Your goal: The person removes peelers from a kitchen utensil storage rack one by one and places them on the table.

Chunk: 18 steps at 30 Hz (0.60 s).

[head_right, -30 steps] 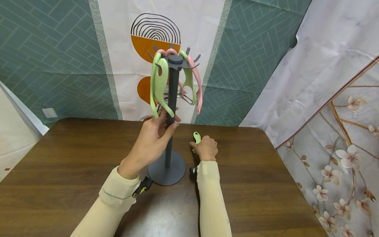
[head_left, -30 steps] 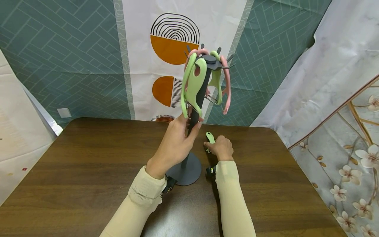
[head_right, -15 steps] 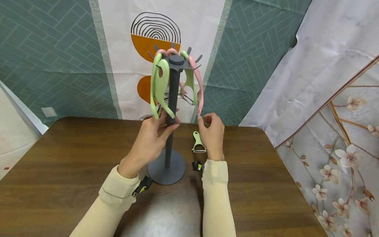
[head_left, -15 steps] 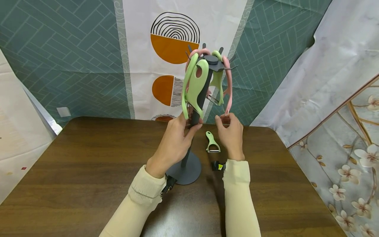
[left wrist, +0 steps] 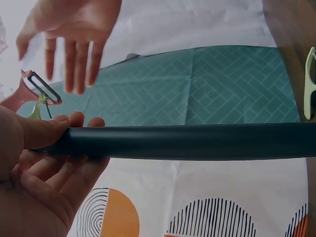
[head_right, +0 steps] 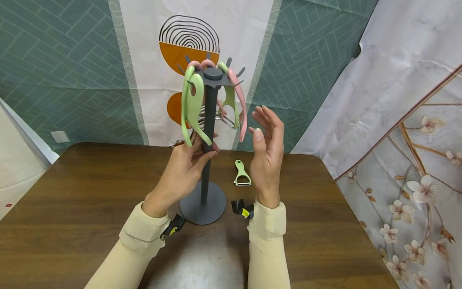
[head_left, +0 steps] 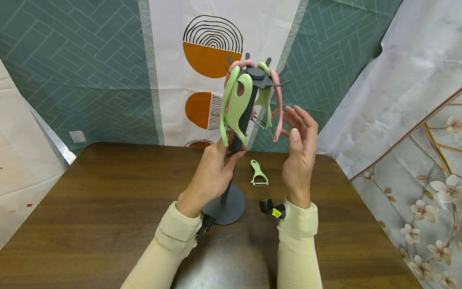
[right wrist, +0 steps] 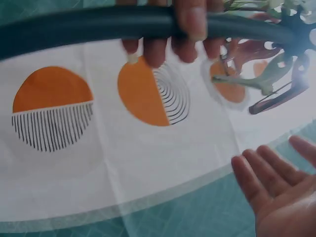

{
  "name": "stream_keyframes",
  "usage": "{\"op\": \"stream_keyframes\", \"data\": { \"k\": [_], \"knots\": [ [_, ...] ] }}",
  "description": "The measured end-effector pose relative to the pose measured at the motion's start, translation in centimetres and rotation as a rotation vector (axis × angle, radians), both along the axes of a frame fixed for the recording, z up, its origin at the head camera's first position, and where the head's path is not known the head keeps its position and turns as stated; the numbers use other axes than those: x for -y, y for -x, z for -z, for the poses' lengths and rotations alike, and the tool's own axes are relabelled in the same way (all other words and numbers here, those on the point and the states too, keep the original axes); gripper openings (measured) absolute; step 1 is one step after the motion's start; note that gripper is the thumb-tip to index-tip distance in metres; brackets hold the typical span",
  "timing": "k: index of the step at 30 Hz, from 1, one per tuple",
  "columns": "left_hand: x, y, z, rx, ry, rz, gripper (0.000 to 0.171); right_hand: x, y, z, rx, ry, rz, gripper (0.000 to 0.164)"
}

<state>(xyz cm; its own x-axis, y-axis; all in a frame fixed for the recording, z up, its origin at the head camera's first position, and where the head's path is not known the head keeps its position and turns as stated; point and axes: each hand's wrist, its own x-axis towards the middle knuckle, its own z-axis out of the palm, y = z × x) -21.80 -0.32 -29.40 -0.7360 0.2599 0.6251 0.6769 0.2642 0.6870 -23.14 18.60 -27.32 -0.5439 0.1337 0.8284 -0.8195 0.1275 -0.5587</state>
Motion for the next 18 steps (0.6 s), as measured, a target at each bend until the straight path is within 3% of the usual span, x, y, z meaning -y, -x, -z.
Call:
{"op": "stream_keyframes", "data": {
  "k": [7, 18],
  "knots": [
    [0.1, -0.3, -0.2, -0.003, 0.034, -0.007, 0.036, 0.8, -1.0, -1.0, -0.051, -0.020, -0.103, 0.080],
    [-0.1, -0.6, -0.3, -0.018, 0.068, 0.004, 0.044, 0.9, -1.7, -1.2, -0.026, -0.084, -0.168, 0.073]
  ]
}}
